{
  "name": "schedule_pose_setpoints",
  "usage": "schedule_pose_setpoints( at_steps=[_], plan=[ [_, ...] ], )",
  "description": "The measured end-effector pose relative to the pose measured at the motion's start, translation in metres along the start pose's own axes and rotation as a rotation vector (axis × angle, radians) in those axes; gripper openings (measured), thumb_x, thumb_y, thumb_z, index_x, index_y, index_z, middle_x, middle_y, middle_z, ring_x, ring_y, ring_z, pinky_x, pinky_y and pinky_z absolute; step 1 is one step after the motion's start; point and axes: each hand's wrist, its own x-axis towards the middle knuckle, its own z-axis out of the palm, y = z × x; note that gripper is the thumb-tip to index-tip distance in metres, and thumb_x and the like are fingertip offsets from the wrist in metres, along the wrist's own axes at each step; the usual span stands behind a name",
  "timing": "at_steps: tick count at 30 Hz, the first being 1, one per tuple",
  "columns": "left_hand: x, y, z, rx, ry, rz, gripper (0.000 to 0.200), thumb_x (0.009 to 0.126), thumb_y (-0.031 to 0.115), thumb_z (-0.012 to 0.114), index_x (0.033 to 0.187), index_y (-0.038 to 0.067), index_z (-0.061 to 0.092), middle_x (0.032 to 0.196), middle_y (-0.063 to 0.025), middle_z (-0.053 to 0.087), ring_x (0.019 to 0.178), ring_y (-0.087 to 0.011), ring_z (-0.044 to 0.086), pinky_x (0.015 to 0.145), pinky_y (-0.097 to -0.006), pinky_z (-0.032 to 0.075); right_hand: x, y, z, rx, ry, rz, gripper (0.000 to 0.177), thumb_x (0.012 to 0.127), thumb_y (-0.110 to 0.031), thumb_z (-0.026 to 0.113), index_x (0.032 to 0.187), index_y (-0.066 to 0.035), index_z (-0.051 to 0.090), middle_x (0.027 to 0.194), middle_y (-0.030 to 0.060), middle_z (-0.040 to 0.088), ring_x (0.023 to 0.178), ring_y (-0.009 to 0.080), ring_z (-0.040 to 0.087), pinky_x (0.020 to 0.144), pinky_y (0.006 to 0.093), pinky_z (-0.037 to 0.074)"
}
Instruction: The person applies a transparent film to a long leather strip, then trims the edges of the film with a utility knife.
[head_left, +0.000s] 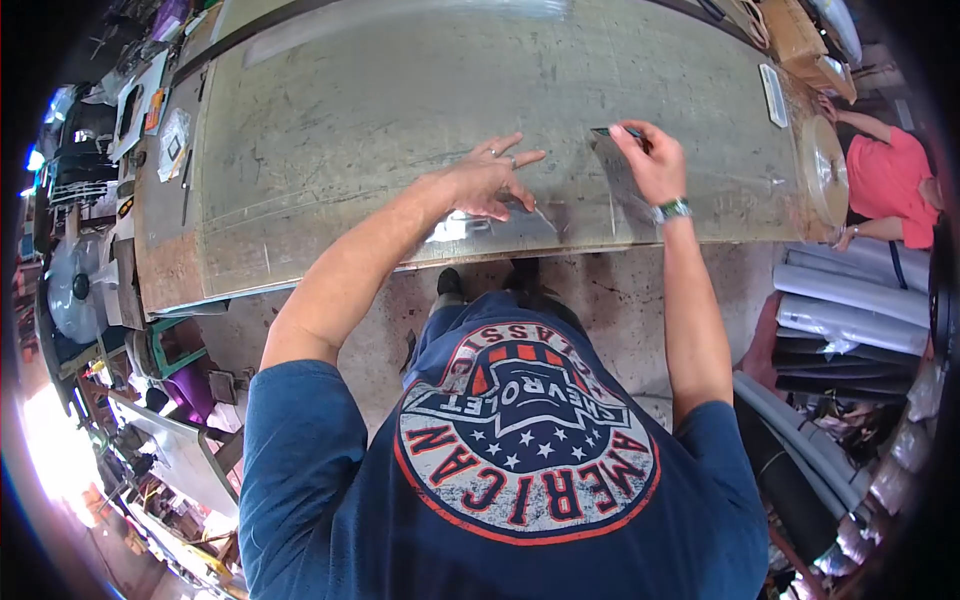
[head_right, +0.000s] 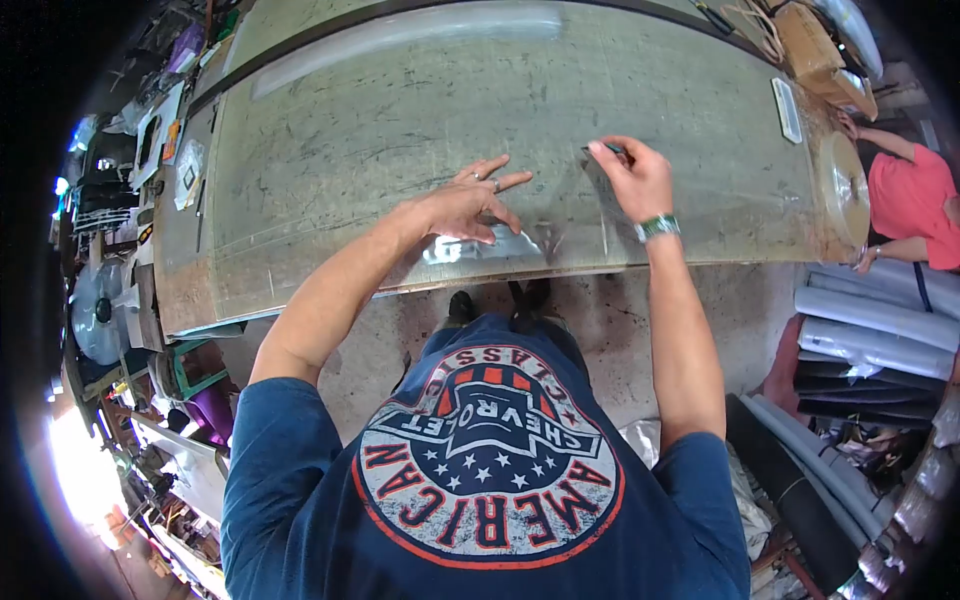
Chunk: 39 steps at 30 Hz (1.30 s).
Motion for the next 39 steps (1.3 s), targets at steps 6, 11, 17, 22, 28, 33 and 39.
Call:
schedule_pose_setpoints(
  at_steps=[6, 11, 17, 22, 28, 33, 39],
  plan=[
    [0.001, -0.007, 0.003, -0.001, 0.018, 0.005, 0.050, 0.070, 0.021, 0.089, 0.117, 0.036, 0.078, 0.171, -0.0007, 0.025, 0.158, -0.0407, 0.010, 0.127, -0.0583, 0.015, 0.025, 0.027, 0.036, -0.263, -0.013, 0.064, 0.065, 0.093, -0.062, 0.063, 0.098, 0.002, 0.073, 0.089, 0.0226, 0.074, 0.076, 0.0383, 0.067, 0.077, 0.0403, 0.054],
    [0.002, -0.007, 0.009, -0.012, 0.024, 0.001, 0.051, 0.070, 0.018, 0.089, 0.116, 0.035, 0.078, 0.171, 0.0008, 0.026, 0.158, -0.0399, 0.012, 0.128, -0.0573, 0.015, -0.051, 0.000, 0.014, 0.150, -0.010, 0.283, 0.064, 0.101, -0.057, 0.056, 0.100, 0.004, 0.075, 0.091, 0.0124, 0.076, 0.081, 0.0185, 0.071, 0.077, 0.0336, 0.055],
    [0.003, -0.012, 0.014, 0.028, 0.053, 0.030, 0.050, 0.073, 0.016, 0.087, 0.118, 0.036, 0.078, 0.172, 0.0017, 0.025, 0.158, -0.0400, 0.012, 0.127, -0.0575, 0.015, -0.186, -0.027, 0.085, 0.393, 0.036, 0.024, 0.033, 0.107, -0.023, 0.055, 0.103, 0.005, 0.071, 0.093, 0.0153, 0.075, 0.083, 0.0260, 0.072, 0.076, 0.0378, 0.055],
    [0.003, -0.008, 0.011, 0.072, 0.022, -0.002, 0.050, 0.076, 0.018, 0.084, 0.122, 0.035, 0.077, 0.172, 0.0023, 0.023, 0.158, -0.0396, 0.011, 0.128, -0.0570, 0.015, -0.169, -0.014, 0.128, 0.136, 0.063, -0.157, 0.031, 0.107, -0.022, 0.055, 0.113, 0.005, 0.070, 0.093, 0.0141, 0.075, 0.083, 0.0197, 0.072, 0.075, 0.0333, 0.056],
    [0.001, -0.004, 0.011, 0.075, 0.021, -0.026, 0.052, 0.074, 0.018, 0.085, 0.123, 0.034, 0.077, 0.172, 0.0040, 0.022, 0.159, -0.0374, 0.009, 0.129, -0.0575, 0.015, -0.154, -0.004, 0.140, 0.178, 0.070, -0.108, 0.036, 0.106, -0.030, 0.059, 0.109, 0.004, 0.071, 0.090, 0.0146, 0.075, 0.077, 0.0190, 0.071, 0.070, 0.0320, 0.055],
    [0.001, -0.004, 0.008, 0.041, 0.009, -0.038, 0.052, 0.074, 0.018, 0.085, 0.123, 0.034, 0.077, 0.172, 0.0040, 0.022, 0.159, -0.0374, 0.009, 0.128, -0.0576, 0.016, -0.149, -0.002, 0.140, 0.179, 0.063, -0.138, 0.037, 0.106, -0.031, 0.059, 0.108, 0.003, 0.072, 0.089, 0.0142, 0.074, 0.075, 0.0176, 0.070, 0.069, 0.0307, 0.055],
    [0.002, -0.006, 0.008, 0.029, 0.002, -0.024, 0.053, 0.074, 0.017, 0.085, 0.123, 0.036, 0.076, 0.172, 0.0046, 0.022, 0.159, -0.0372, 0.008, 0.128, -0.0570, 0.015, -0.148, -0.003, 0.140, 0.164, 0.070, -0.178, 0.034, 0.106, -0.029, 0.058, 0.106, 0.003, 0.072, 0.087, 0.0136, 0.075, 0.074, 0.0217, 0.071, 0.068, 0.0335, 0.055]
  ],
)
